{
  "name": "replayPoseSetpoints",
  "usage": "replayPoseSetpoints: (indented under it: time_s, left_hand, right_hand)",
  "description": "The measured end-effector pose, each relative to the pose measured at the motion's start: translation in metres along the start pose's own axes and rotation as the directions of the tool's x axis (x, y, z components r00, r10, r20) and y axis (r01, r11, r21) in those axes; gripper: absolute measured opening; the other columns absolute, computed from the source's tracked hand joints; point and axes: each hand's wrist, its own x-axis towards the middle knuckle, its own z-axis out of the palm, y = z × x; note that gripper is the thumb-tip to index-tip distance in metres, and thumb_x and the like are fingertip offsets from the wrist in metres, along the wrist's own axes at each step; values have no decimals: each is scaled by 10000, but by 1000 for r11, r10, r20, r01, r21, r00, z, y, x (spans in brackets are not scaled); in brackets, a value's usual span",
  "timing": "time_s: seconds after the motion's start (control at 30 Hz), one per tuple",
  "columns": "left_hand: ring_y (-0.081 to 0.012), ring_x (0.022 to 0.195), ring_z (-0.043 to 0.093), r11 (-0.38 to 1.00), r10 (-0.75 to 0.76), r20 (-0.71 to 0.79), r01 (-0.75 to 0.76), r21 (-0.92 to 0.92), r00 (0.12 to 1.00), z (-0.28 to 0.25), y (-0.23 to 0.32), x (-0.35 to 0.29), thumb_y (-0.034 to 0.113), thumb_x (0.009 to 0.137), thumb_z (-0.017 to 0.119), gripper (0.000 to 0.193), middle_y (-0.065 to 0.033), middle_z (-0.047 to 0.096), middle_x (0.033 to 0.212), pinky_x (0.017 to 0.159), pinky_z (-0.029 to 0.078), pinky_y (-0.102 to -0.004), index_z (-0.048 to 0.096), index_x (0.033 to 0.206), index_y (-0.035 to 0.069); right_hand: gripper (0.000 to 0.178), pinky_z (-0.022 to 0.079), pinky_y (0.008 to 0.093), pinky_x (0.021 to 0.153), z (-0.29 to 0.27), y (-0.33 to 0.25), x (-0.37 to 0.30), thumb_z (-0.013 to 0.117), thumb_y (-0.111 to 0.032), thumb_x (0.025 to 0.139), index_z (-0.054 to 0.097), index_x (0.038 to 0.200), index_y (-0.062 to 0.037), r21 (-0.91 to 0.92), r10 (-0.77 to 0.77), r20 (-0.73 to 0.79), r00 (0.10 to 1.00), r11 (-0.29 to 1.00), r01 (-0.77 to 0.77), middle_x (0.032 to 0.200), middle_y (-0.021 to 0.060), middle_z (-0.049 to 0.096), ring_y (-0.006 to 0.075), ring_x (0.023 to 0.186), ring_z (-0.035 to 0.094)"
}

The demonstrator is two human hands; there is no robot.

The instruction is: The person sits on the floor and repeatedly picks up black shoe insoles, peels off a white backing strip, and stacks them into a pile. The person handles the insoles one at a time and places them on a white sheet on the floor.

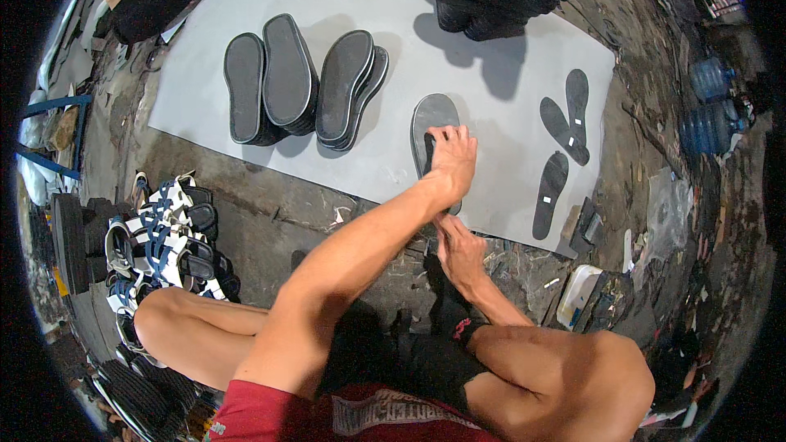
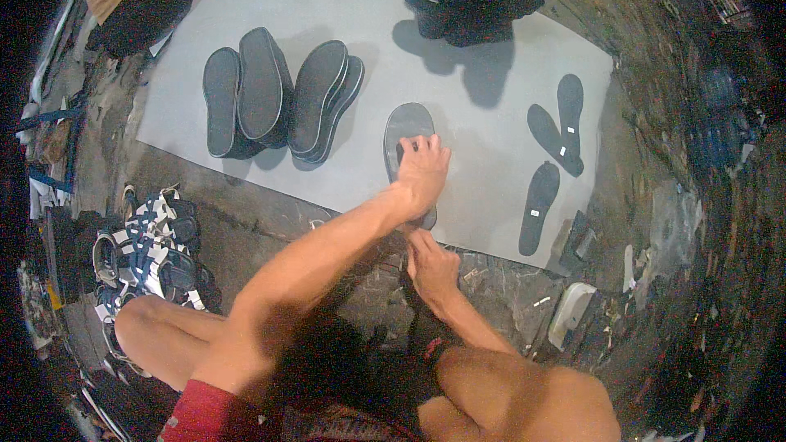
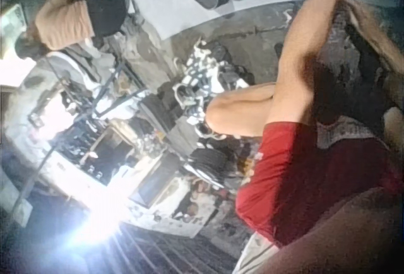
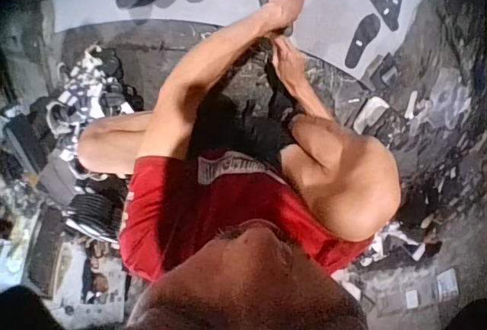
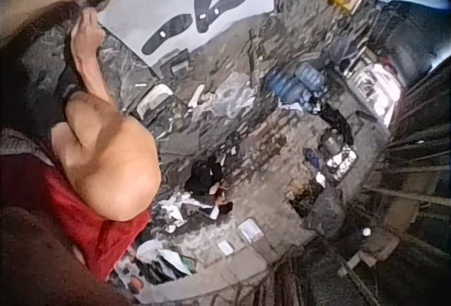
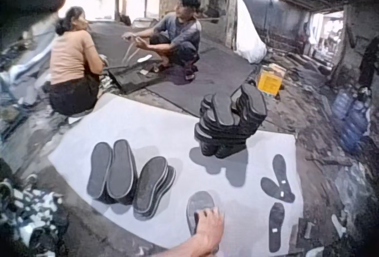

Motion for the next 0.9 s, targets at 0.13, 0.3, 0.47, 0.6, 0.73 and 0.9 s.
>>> replayPoseSetpoints:
  time_s: [0.13, 0.3, 0.47, 0.6, 0.73, 0.9]
  left_hand:
    - [-419, 1395, 542, 993, 111, -21, -111, -43, 994, -11, -19, -17, 272, 735, 968, 856, -188, 576, 1449, 1069, 483, -659, 592, 1474, 58]
    - [-406, 1461, 501, 973, 165, 5, -162, -166, 986, -12, -43, -29, 358, 573, 1093, 1169, -175, 545, 1521, 1123, 459, -714, 520, 1546, 55]
    - [-429, 1529, 448, 959, 167, 17, -159, -233, 986, -18, -50, -32, 422, 525, 1106, 1296, -196, 486, 1617, 1173, 414, -766, 463, 1598, 83]
    - [-441, 1535, 440, 961, 167, 17, -159, -226, 986, -16, -55, -31, 440, 511, 1108, 1335, -211, 467, 1641, 1163, 410, -778, 449, 1620, 94]
    - [-444, 1547, 430, 956, 171, 36, -157, -248, 985, -17, -57, -32, 458, 505, 1106, 1345, -219, 458, 1655, 1165, 401, -789, 448, 1620, 93]
    - [-450, 1560, 411, 950, 156, 43, -138, -281, 987, -17, -55, -33, 446, 515, 1104, 1330, -218, 453, 1658, 1205, 358, -793, 451, 1617, 91]
  right_hand:
    - [174, 640, 433, 772, -13, 38, -20, 726, -74, 1029, 786, 1192, -69, 64, 55, -185, 981, 997, -44, 1103, 168, 820, 355, 938, 814]
    - [252, 622, 429, 902, -59, 37, 28, 640, -175, 1117, 810, 1183, 0, 404, 305, -85, 948, 881, -247, 1139, 198, 831, 357, 1022, 819]
    - [182, 638, 397, 787, -36, 21, 11, 716, -107, 1068, 815, 1201, -33, 359, 81, -18, 997, 931, -69, 1153, 172, 828, 322, 919, 820]
    - [169, 639, 415, 768, -18, 16, 11, 748, -101, 1036, 814, 1188, -66, 342, 56, 1, 998, 938, -53, 1124, 140, 831, 342, 907, 812]
    - [163, 639, 424, 767, -19, 19, 8, 736, -96, 1042, 815, 1182, -71, 271, 11, -33, 999, 963, -2, 1126, 133, 830, 354, 895, 808]
    - [166, 637, 432, 786, -29, 39, 0, 710, -108, 1062, 814, 1178, -51, 237, 51, -119, 992, 971, -22, 1099, 159, 830, 361, 917, 812]
